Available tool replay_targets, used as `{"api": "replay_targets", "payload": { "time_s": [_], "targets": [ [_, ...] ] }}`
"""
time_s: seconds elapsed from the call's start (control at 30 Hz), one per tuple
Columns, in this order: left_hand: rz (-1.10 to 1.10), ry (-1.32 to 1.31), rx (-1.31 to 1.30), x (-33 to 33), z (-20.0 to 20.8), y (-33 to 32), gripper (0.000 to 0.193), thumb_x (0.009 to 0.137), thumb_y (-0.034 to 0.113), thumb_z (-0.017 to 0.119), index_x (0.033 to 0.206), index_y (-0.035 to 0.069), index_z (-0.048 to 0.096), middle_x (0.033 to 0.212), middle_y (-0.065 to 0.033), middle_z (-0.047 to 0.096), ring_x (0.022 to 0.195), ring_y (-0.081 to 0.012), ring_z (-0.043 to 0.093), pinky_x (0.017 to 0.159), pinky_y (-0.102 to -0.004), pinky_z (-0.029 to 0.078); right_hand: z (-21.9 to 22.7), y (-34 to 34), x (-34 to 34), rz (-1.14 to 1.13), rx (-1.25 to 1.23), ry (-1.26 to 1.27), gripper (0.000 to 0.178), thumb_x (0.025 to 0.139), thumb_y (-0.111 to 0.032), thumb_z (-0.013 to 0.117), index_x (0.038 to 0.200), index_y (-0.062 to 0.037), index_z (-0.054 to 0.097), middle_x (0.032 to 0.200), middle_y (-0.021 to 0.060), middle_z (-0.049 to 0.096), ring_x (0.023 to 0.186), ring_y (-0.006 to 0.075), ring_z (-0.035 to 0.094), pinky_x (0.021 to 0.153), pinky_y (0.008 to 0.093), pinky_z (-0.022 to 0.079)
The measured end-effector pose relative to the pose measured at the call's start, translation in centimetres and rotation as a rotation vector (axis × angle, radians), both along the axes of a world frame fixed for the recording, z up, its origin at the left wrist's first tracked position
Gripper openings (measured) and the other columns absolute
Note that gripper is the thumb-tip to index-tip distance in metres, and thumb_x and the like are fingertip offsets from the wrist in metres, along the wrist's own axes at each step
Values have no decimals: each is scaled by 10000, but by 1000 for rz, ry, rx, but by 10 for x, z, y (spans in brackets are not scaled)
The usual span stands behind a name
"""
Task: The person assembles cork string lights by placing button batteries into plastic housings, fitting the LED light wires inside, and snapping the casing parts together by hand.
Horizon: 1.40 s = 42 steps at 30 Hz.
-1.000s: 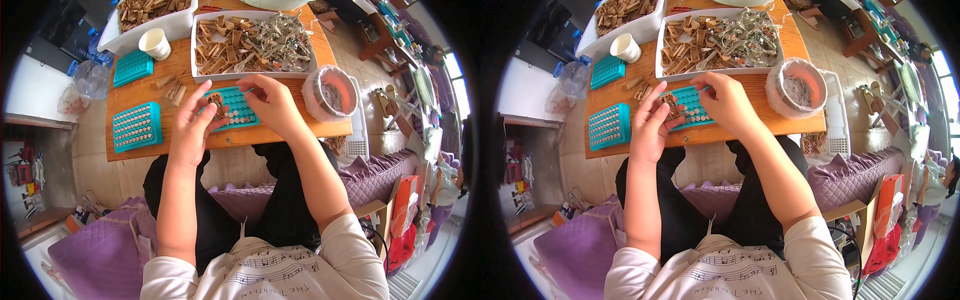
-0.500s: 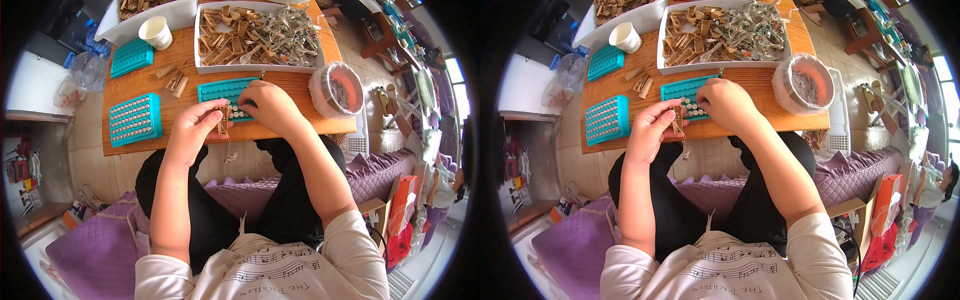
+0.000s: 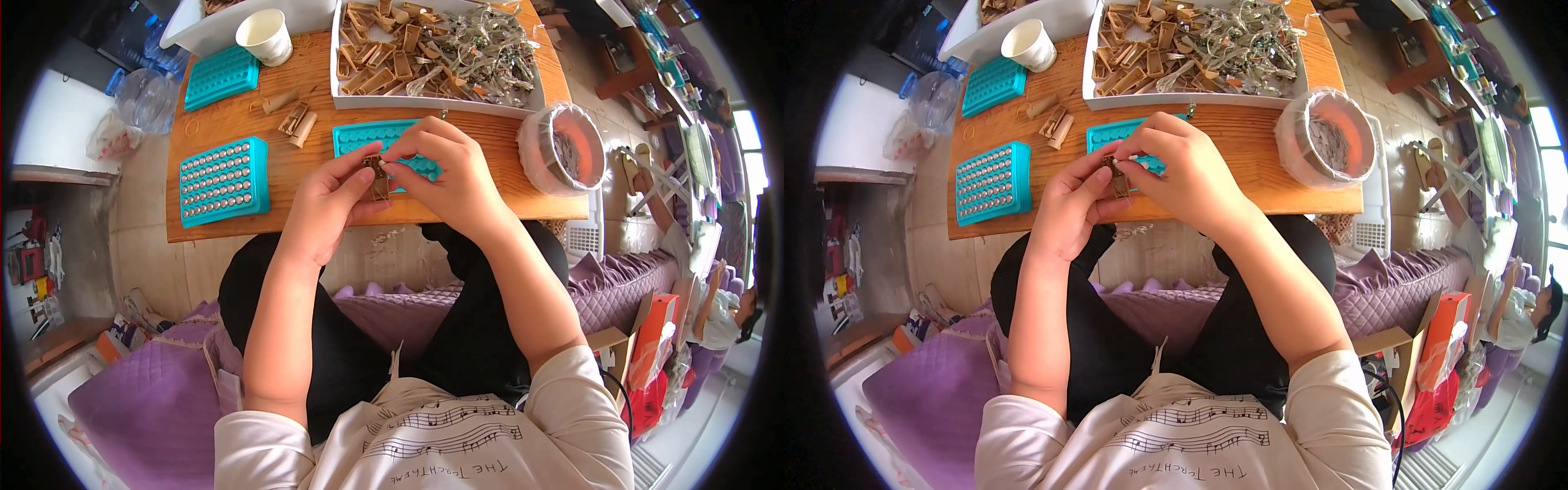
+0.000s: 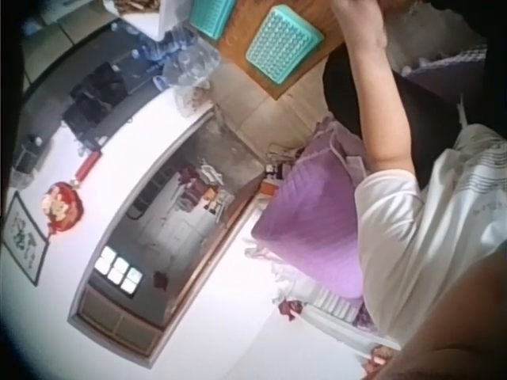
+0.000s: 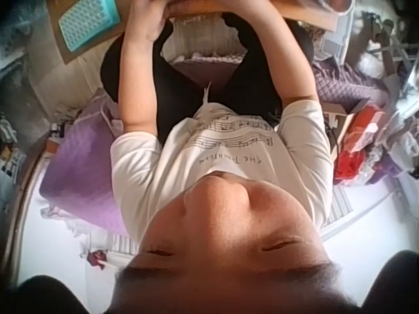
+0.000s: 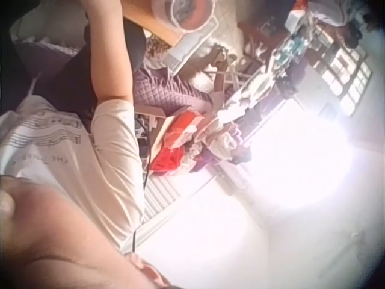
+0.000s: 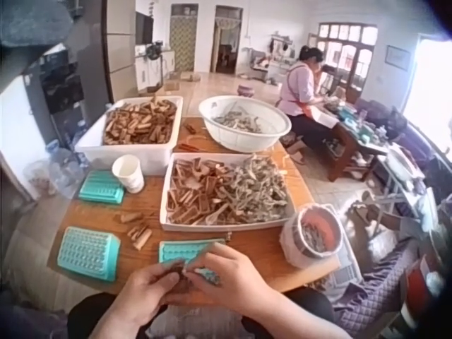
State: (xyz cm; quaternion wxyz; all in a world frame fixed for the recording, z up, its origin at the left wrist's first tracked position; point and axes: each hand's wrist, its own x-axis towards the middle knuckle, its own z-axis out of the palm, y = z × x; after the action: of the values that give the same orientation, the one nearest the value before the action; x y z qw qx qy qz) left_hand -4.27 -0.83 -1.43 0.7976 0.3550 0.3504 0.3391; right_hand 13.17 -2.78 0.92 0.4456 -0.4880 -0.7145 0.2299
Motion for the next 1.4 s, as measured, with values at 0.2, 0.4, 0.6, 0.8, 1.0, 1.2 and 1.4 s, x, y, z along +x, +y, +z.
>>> {"api": "replay_targets", "payload": {
  "time_s": [0.2,0.4,0.6,0.8,1.0,1.2,1.4],
  "targets": [
    [-5,-20,27,-2,-5,-1,363,924,96,498,1273,3,462,1063,-51,569,934,-113,589,792,-307,565,-5,0,-5,-13,93,-132,106,712,-28,662,812,-41,632,794,95,578,713,281,591,628,344,496],
    [27,-14,-4,-3,0,0,350,929,92,487,1267,3,465,1039,-66,582,962,-171,602,790,-316,565,-4,2,-3,-65,108,-63,125,726,-14,643,849,-38,643,818,104,586,721,284,593,635,348,494],
    [64,38,-10,-7,1,2,340,927,83,486,1257,2,474,1052,-100,593,953,-204,612,778,-312,556,-6,7,9,-160,-94,-175,134,759,-44,614,886,-28,653,840,123,593,774,293,599,690,355,495],
    [44,103,15,-8,1,1,354,927,93,494,1269,7,468,1077,-109,587,950,-193,610,786,-309,544,-20,10,5,-100,-190,-333,138,759,-129,627,863,-52,676,835,132,599,807,316,589,744,403,477],
    [12,122,24,-9,-4,1,373,930,120,495,1282,5,452,1101,-120,588,960,-194,609,792,-315,536,-31,14,-3,-128,-187,-400,144,756,-161,622,853,-77,687,819,118,600,839,315,580,764,411,463],
    [6,113,7,-9,-2,1,389,932,122,492,1294,-7,429,1099,-118,589,954,-188,612,786,-309,537,-29,16,-8,-163,-189,-447,102,752,-145,619,803,-77,674,814,117,600,846,312,578,767,411,460],
    [13,108,-6,-11,-3,1,370,931,96,478,1281,-17,436,1080,-108,592,952,-188,614,779,-302,545,-16,17,-11,-154,-145,-221,85,751,-76,632,827,-39,631,810,119,594,781,301,591,682,378,484]
  ]
}}
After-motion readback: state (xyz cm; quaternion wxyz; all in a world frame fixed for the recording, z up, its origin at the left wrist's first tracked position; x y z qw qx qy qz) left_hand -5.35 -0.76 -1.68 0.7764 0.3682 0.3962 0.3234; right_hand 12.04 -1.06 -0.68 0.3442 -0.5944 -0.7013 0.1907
